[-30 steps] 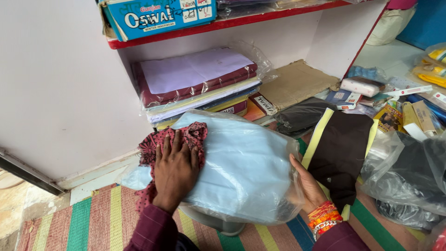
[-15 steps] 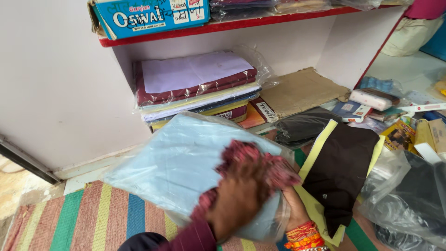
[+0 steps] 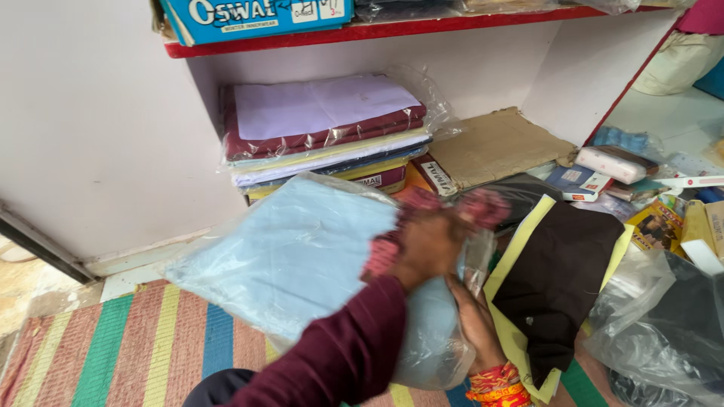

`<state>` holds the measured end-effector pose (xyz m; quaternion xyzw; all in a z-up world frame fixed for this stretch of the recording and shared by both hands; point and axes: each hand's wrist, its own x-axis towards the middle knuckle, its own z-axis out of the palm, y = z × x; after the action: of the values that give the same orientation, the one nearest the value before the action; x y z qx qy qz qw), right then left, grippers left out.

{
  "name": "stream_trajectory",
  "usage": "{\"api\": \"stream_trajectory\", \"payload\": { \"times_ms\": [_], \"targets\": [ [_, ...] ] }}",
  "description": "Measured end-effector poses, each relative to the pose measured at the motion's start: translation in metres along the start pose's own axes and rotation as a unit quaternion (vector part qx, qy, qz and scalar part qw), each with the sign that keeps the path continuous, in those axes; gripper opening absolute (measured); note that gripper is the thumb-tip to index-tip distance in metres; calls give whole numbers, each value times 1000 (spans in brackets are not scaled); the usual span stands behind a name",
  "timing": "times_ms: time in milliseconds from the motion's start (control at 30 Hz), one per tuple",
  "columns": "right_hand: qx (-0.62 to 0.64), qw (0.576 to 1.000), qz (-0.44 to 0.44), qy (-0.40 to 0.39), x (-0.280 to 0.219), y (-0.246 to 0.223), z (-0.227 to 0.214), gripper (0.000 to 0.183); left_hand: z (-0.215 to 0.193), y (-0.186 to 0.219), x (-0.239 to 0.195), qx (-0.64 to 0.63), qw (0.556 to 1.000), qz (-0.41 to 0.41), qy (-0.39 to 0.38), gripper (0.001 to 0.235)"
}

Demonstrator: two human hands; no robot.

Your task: The person wipes a light blue plastic-wrapped bundle with a patterned cloth, then removes a brown garment from a plastic bag. They unfold the garment, stretch it out, and inspect the seams and edges before folding it back.

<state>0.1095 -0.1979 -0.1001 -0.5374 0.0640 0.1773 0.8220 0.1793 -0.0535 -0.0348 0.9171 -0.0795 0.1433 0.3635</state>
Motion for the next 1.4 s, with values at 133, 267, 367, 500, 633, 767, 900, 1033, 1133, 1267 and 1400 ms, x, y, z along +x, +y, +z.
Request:
{"api": "stream_trajectory", "payload": {
  "times_ms": [133,267,367,500,633,767,900,1033,1133,1267,1400],
  "targets": [
    [59,987,-15,-150,21,37,-41,54,-13,64,-67,-19,984,165,-58,33],
    [164,933,-42,-318,28,50,-53,45,-68,64,-135,-43,982,181,-36,37],
    [256,861,-82,-431,20,26,-27,36,-109,43,-158,89,986,138,-27,33],
    [29,979,104,-173,-20,-25,-1,58,-139,5,-147,152,985,50,69,33],
    [-17,970,177,-167,-37,-34,10,61,-124,-14,-114,175,967,64,173,33],
    [26,976,89,-197,-17,-20,-9,60,-98,4,-102,73,986,36,148,36],
    [55,982,75,-161,3,5,-40,54,-71,59,-144,-43,995,59,69,34],
    [78,977,-18,-198,2,13,-53,48,-73,82,-201,-181,976,122,-18,39],
    [27,980,-46,-194,-29,-2,-43,59,-78,84,-229,-231,960,146,63,37],
    [-100,990,64,-82,-60,-39,5,61,-118,45,-213,-286,931,-164,158,40],
    [-28,995,54,-76,-82,-48,40,61,-170,-6,-198,67,963,-110,236,26]
  ]
}}
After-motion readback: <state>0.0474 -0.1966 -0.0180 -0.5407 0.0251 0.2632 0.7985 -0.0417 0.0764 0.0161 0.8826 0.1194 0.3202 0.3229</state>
